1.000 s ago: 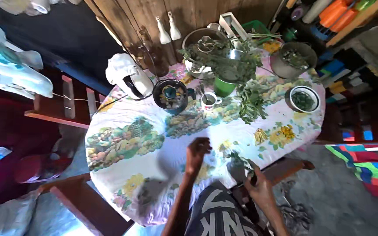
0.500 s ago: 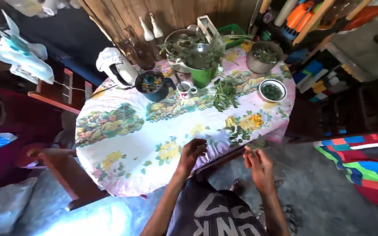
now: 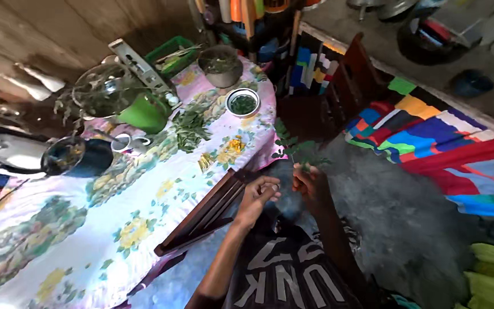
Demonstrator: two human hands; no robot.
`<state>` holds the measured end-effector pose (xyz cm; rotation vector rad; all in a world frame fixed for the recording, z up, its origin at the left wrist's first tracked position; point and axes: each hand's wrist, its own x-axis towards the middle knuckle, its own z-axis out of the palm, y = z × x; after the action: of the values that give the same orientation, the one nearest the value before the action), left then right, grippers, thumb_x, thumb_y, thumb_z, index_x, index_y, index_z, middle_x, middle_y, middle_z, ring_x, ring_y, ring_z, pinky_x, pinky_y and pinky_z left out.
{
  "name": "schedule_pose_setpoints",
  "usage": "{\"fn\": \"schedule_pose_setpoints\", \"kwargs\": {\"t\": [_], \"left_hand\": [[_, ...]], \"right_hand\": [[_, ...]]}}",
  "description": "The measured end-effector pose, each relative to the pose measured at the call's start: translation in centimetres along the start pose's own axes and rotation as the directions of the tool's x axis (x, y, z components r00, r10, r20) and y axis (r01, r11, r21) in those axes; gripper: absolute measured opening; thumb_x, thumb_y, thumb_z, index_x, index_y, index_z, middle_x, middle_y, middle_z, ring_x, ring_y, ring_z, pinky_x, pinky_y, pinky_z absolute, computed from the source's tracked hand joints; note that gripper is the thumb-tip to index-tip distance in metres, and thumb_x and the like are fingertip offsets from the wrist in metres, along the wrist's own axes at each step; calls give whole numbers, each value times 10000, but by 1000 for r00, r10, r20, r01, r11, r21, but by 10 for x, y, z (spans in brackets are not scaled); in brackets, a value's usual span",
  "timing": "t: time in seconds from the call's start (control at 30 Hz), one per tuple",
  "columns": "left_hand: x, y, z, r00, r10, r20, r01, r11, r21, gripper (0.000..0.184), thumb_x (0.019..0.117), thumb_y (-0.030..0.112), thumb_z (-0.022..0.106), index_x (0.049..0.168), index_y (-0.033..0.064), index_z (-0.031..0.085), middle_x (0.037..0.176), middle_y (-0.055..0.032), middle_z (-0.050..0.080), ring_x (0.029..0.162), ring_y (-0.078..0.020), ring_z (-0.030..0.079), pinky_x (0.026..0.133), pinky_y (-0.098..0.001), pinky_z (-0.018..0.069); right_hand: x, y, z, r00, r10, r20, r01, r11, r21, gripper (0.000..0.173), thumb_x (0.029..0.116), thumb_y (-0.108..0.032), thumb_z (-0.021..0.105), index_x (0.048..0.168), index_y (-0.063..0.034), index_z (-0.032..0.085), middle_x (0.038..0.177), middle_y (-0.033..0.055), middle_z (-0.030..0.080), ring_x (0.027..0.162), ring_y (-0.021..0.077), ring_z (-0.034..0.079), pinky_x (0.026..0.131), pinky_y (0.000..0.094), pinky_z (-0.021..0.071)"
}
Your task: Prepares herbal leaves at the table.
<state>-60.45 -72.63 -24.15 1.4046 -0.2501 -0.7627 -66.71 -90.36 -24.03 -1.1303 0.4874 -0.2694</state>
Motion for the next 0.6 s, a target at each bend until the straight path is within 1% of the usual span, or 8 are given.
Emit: {"fn": "schedule_pose_setpoints", "kwargs": {"t": [0.1, 0.17, 0.27, 0.3, 0.37, 0.43, 0.5, 0.6], "left_hand": [[25, -5, 25, 1000, -28, 9, 28, 1000, -3, 258, 1021, 85, 569, 1223, -63, 631, 1048, -166, 702, 896, -260, 720, 805, -404, 632], [44, -9, 41, 999, -46, 19, 47, 999, -22, 258, 1023, 80, 559, 1224, -67, 628, 1048, -164, 703, 896, -260, 720, 802, -407, 632], [76, -23, 59, 995, -86, 41, 88, 995, -48, 255, 1024, 83, 561, 1224, -56, 634, 1046, -158, 704, 884, -253, 722, 794, -406, 632], [87, -30, 64, 994, -98, 46, 100, 993, -56, 251, 1022, 88, 568, 1220, -50, 639, 1044, -155, 708, 879, -247, 724, 789, -402, 632], [110, -48, 69, 992, -120, 44, 123, 990, -72, 244, 1022, 87, 570, 1213, -45, 645, 1043, -150, 708, 876, -248, 723, 785, -406, 632], [132, -72, 69, 983, -181, 6, 181, 982, -60, 238, 1024, 90, 573, 1212, -28, 657, 1057, -140, 710, 879, -238, 723, 788, -405, 632], [156, -91, 69, 966, -253, -61, 251, 967, -32, 238, 1018, 112, 591, 1208, -8, 670, 1059, -132, 718, 873, -224, 728, 782, -392, 632], [178, -89, 72, 944, -298, -141, 293, 954, -57, 234, 1016, 115, 597, 1205, -4, 669, 1024, -121, 720, 841, -203, 726, 754, -361, 629]], "right_hand": [[14, 0, -23, 999, -39, -4, 39, 999, 9, 153, 973, -82, 597, 1082, 22, 624, 703, 52, 617, 567, 126, 587, 574, 287, 553], [29, -2, -37, 999, -51, 1, 51, 998, -36, 172, 961, -99, 612, 1087, 16, 628, 725, 54, 624, 582, 124, 587, 570, 284, 544], [55, -9, -61, 997, -61, -50, 53, 989, -137, 132, 962, -61, 621, 1051, 36, 616, 733, 73, 658, 582, 132, 622, 546, 274, 552], [67, -10, -75, 995, -70, -75, 56, 983, -173, 138, 961, -57, 620, 1053, 45, 610, 751, 82, 667, 596, 143, 637, 558, 288, 568], [98, -9, -106, 987, -80, -138, 43, 968, -247, 193, 971, -63, 615, 1103, 74, 587, 801, 106, 678, 628, 175, 654, 591, 331, 591], [131, -4, -139, 976, -59, -212, -9, 952, -305, 229, 972, -59, 618, 1143, 90, 584, 839, 119, 684, 650, 194, 667, 613, 354, 607], [160, -3, -172, 968, -40, -248, -53, 933, -357, 191, 976, -55, 613, 1108, 81, 590, 816, 115, 681, 639, 202, 669, 612, 364, 614], [187, -5, -212, 976, 3, -220, -97, 902, -421, 195, 977, -58, 603, 1121, 73, 600, 817, 104, 681, 626, 194, 657, 601, 365, 604]]}}
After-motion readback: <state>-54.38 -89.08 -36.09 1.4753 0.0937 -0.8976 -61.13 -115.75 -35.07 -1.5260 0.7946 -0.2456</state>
